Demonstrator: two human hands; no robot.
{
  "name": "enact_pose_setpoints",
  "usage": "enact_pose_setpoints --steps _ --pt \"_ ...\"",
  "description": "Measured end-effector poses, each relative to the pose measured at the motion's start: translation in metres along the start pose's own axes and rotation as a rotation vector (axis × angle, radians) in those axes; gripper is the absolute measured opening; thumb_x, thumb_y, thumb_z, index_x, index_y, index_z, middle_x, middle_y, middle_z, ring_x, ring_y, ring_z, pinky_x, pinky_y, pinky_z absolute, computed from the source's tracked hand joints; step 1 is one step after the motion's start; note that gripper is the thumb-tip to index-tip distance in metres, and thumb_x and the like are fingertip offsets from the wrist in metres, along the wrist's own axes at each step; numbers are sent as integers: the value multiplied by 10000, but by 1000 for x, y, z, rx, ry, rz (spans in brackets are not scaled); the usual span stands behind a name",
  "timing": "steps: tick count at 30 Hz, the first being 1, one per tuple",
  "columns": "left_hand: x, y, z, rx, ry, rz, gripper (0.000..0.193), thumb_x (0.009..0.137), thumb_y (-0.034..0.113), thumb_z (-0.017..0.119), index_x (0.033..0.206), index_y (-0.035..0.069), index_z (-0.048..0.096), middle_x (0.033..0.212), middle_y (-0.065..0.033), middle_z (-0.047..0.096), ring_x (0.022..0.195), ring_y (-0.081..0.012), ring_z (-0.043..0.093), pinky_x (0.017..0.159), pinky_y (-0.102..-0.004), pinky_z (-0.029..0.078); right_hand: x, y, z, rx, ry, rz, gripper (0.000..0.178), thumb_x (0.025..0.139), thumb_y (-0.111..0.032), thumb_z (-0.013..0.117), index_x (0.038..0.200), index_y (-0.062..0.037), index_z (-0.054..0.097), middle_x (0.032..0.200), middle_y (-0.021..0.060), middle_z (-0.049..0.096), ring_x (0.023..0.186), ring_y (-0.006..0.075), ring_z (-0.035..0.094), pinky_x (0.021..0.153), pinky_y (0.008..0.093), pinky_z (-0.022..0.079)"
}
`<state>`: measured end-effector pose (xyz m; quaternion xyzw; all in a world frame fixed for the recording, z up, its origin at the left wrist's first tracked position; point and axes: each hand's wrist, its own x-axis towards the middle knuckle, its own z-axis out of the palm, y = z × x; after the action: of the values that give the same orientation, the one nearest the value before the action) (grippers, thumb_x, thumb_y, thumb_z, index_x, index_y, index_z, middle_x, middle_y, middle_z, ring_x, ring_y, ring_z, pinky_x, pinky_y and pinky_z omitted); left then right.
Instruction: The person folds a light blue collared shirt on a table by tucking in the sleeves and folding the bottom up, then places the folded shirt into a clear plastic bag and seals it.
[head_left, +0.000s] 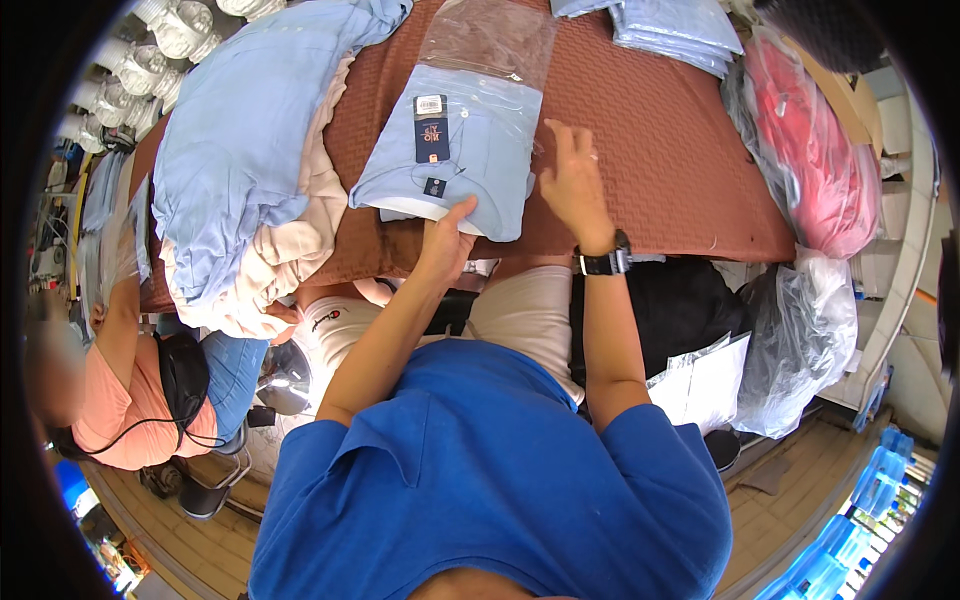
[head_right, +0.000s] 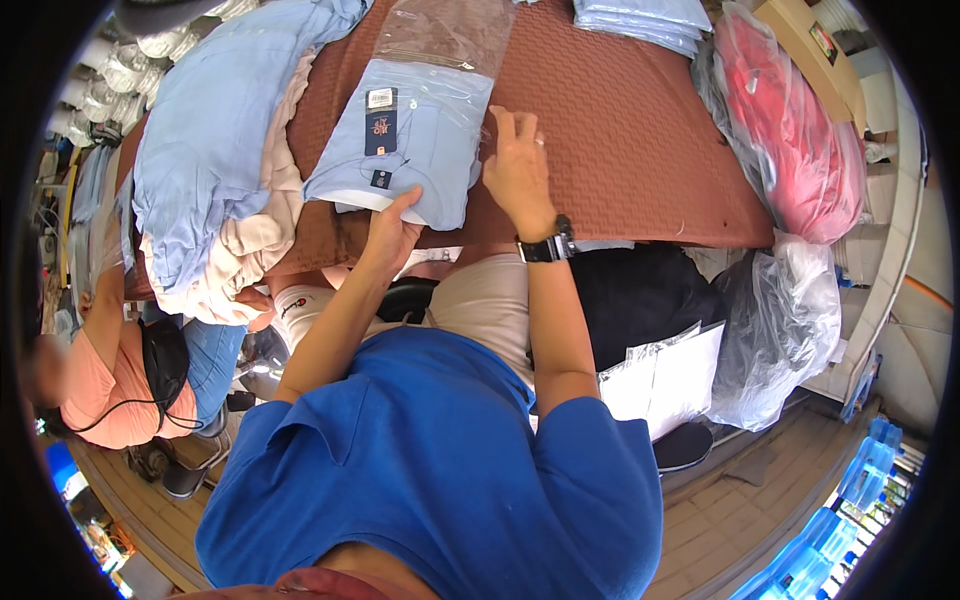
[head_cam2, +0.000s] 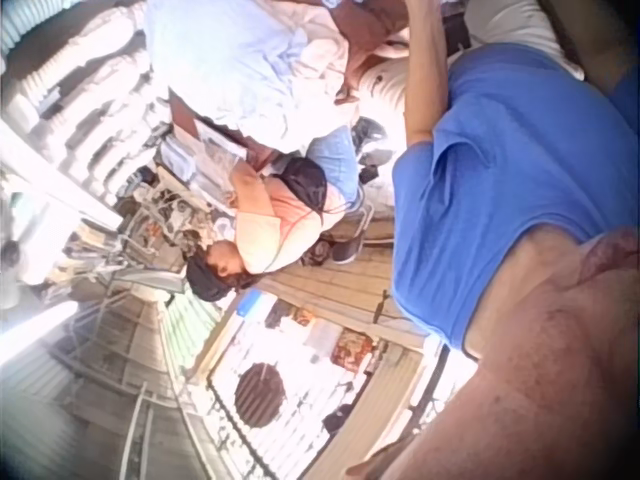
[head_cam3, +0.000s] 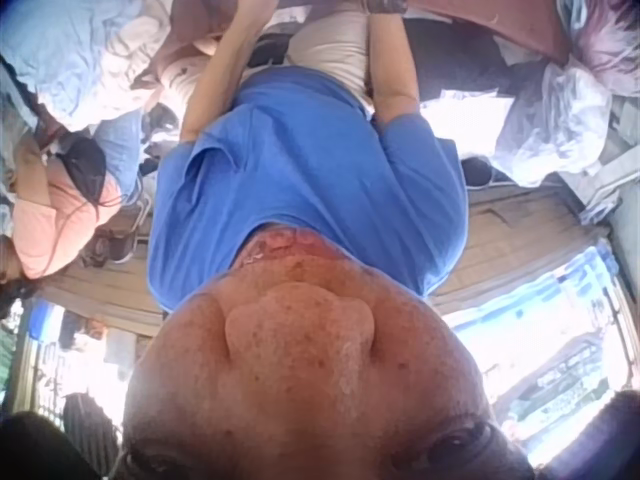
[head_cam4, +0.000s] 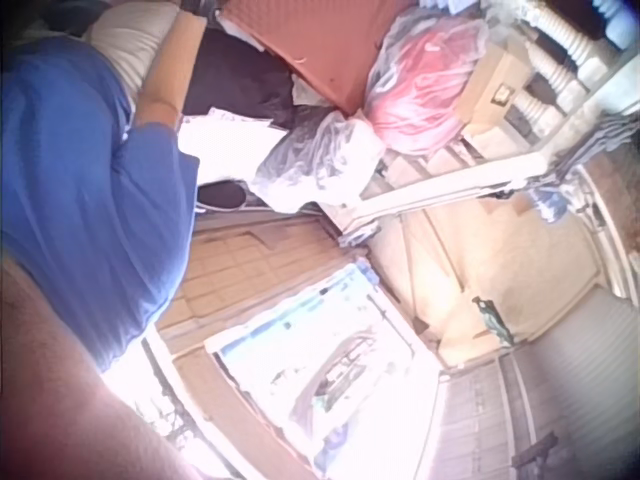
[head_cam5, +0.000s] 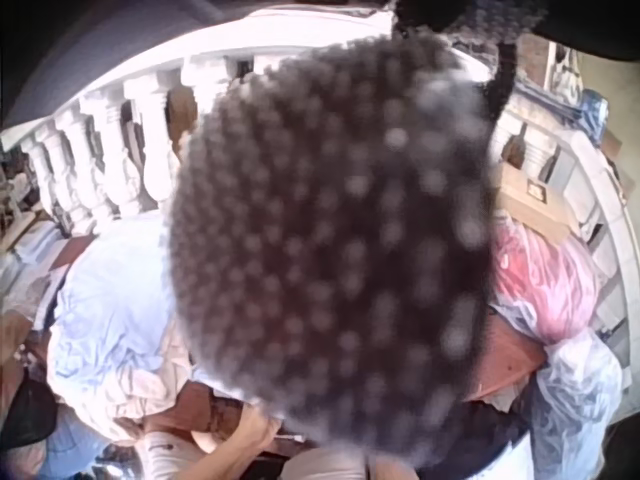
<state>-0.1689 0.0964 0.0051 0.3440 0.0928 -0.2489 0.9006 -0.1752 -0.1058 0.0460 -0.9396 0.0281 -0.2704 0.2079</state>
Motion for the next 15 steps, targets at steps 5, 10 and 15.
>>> enact_pose_setpoints --steps 5,10,15 --pt "-3 -4 -1 45 14 8 483 960 10 617 1402 -39 429 1368 -141 564 1265 -261 580 1077 -405 504 40 -35 -14 61 -20 -196 543 753 -16 658 1282 -93 564 1227 182 526 1087 382 538 865 459 471" --pt "0 -8 -5 8 -6 24 462 963 10 615 1390 -33 443 1368 -143 564 1268 -256 579 1077 -401 505 48 -12 43 -301 -37 -281 463 756 -23 672 1201 -106 573 1209 155 534 1070 354 546 831 451 456" --pt "0 -10 -6 1 -16 37 464 959 13 626 1383 -34 443 1368 -141 567 1237 -255 603 1050 -393 528 54 -6 54 -326 39 -353 304 808 -49 635 1103 -102 585 1160 141 544 1035 330 554 815 440 448"
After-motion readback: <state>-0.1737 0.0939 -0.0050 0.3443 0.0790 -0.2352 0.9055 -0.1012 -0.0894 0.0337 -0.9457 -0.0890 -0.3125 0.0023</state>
